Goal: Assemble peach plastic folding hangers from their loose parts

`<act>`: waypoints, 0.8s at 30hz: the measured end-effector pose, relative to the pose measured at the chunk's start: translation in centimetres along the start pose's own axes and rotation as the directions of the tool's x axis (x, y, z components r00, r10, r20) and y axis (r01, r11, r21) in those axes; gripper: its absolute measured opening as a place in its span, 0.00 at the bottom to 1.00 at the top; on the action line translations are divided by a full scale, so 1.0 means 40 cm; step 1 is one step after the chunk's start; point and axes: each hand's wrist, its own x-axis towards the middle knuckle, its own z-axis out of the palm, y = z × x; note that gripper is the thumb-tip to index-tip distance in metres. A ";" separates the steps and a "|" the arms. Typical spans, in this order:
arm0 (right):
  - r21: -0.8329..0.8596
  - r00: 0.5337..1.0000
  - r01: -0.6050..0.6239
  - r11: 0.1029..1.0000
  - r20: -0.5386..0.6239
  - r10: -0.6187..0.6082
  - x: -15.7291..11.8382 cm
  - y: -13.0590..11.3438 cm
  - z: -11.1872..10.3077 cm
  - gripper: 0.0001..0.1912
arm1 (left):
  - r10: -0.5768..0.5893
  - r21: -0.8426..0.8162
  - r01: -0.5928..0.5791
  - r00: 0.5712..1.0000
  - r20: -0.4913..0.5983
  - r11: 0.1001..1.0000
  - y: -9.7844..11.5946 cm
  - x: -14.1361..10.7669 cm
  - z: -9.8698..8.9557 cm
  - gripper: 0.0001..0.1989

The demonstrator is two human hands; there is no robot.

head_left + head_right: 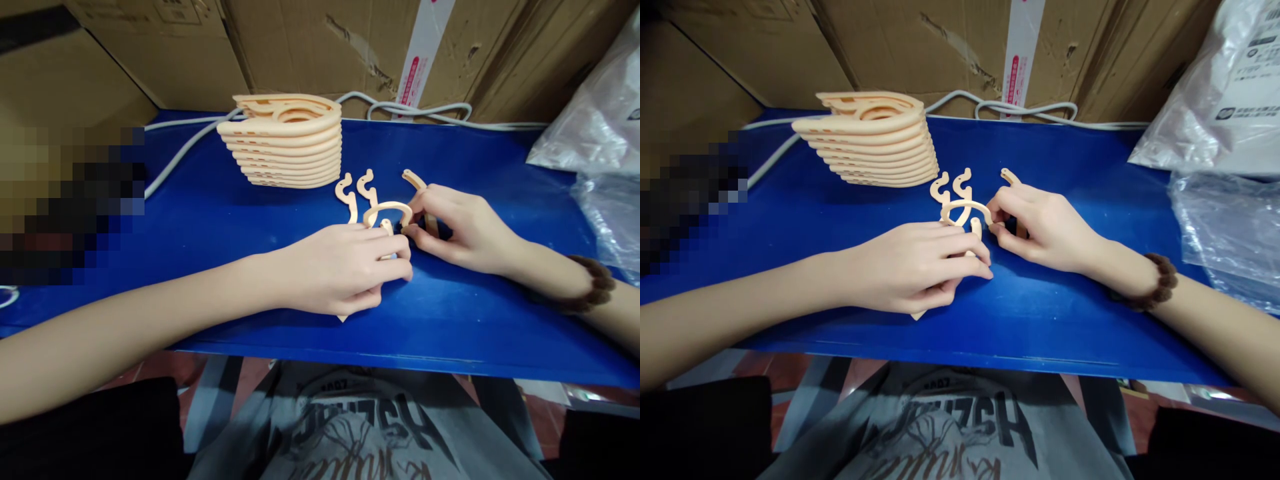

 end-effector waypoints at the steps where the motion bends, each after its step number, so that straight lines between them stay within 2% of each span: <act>1: -0.003 1.000 -0.001 1.000 0.000 0.001 0.000 0.000 0.000 0.02 | 0.000 0.002 0.000 1.000 -0.003 1.000 0.000 0.000 0.000 0.13; 14: -0.027 1.000 0.009 1.000 0.005 -0.009 0.001 0.000 0.001 0.02 | -0.009 -0.005 0.009 1.000 -0.008 1.000 0.000 0.003 0.001 0.12; 24: -0.040 1.000 0.005 0.999 0.007 -0.004 0.000 0.002 0.002 0.01 | -0.005 0.069 0.005 1.000 -0.002 0.998 0.001 0.006 0.001 0.13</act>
